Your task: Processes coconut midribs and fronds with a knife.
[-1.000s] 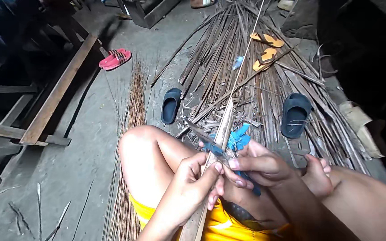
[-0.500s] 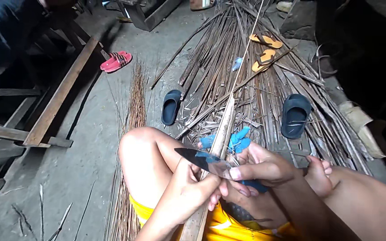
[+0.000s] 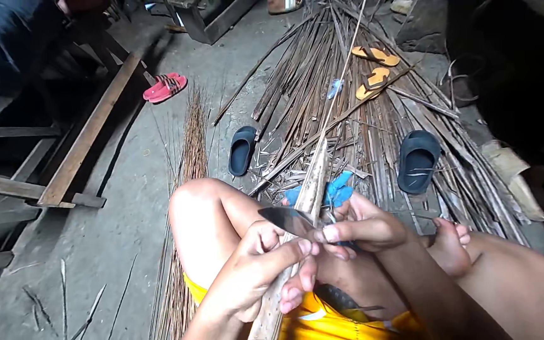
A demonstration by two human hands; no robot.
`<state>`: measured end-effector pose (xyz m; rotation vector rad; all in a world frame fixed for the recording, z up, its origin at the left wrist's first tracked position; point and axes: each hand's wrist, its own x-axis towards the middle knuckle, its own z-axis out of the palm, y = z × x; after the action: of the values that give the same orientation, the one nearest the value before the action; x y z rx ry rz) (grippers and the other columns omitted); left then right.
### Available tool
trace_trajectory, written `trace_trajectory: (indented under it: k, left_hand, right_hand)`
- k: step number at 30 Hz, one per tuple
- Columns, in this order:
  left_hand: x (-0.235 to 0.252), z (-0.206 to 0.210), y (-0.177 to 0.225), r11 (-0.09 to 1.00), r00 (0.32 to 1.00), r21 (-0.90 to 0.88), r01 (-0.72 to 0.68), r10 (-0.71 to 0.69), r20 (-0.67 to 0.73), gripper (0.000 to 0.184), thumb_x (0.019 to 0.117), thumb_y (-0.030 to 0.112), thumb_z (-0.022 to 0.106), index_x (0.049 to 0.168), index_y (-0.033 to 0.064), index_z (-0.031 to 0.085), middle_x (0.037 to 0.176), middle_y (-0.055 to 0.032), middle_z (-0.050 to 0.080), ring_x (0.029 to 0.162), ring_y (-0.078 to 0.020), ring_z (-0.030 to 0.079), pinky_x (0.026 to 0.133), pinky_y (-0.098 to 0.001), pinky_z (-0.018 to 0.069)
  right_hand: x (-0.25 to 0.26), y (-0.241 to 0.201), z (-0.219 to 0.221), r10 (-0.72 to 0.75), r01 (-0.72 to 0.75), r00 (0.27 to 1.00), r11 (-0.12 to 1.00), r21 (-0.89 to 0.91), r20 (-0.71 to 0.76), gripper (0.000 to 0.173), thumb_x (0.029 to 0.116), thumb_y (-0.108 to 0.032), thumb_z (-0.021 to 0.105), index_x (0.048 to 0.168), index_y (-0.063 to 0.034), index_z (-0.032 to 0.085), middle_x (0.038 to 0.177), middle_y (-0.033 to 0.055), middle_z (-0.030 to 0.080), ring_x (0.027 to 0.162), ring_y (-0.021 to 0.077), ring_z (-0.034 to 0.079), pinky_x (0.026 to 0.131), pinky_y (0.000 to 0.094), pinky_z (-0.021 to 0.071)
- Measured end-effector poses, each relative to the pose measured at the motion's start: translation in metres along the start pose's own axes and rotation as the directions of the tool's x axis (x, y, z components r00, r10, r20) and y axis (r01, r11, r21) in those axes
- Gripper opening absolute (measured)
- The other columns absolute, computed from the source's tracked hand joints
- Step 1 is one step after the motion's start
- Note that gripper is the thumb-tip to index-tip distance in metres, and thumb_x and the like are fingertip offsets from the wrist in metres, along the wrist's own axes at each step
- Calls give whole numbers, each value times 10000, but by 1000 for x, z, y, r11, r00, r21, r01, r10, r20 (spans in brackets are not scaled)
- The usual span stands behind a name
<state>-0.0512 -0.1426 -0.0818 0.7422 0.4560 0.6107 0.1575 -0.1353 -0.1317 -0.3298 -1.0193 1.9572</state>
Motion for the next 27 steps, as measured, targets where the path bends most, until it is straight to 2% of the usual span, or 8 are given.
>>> trace_trajectory:
  k: [2, 7, 12, 19, 23, 27]
  left_hand:
    - [-2, 0, 1, 996, 999, -71, 45, -45, 7, 191, 1018, 85, 528, 939, 134, 694, 648, 105, 653, 506, 67, 578, 453, -87, 455]
    - [-2, -11, -8, 955, 985, -272, 114, -74, 153, 136, 1024, 154, 583, 981, 115, 706, 664, 113, 636, 523, 67, 583, 467, -85, 462]
    - [1, -15, -21, 878, 970, -457, 142, -32, 239, 112, 1009, 168, 607, 981, 100, 692, 634, 116, 592, 494, 63, 549, 460, -81, 435]
    - [4, -21, -28, 852, 967, -509, 126, 9, 255, 104, 1001, 162, 622, 984, 95, 699, 617, 113, 606, 503, 54, 577, 478, -89, 457]
    - [6, -25, -26, 857, 975, -504, 106, 10, 223, 71, 995, 149, 621, 973, 110, 675, 624, 118, 581, 497, 54, 565, 471, -89, 455]
    - [8, -26, -32, 804, 974, -581, 126, 11, 226, 64, 977, 147, 618, 956, 108, 664, 610, 110, 558, 468, 38, 551, 454, -98, 452]
  right_hand:
    - [1, 2, -4, -9, 9, 1000, 1000, -3, -4, 149, 896, -69, 669, 945, -198, 612, 704, -113, 693, 564, -55, 610, 530, 96, 488]
    - [5, 8, -5, -102, 102, 995, 994, -45, 11, 251, 906, -42, 676, 1079, -189, 570, 790, -114, 720, 622, -41, 645, 573, 110, 525]
    - [2, 9, 4, -153, 148, 984, 987, -57, -87, 239, 878, -12, 682, 1047, -157, 596, 772, -85, 708, 617, -9, 640, 577, 149, 536]
    - [8, 14, -1, -150, 147, 986, 988, -48, -68, 191, 901, -37, 680, 1023, -161, 602, 770, -80, 721, 605, -15, 646, 556, 134, 525]
    - [13, 16, 1, -112, 111, 977, 994, -13, -184, 193, 876, -18, 669, 973, -165, 591, 707, -76, 706, 547, -4, 639, 516, 137, 525]
    - [16, 13, -4, -106, 102, 951, 994, -28, -292, 191, 875, 22, 589, 964, -145, 568, 674, -67, 693, 517, 5, 629, 490, 133, 513]
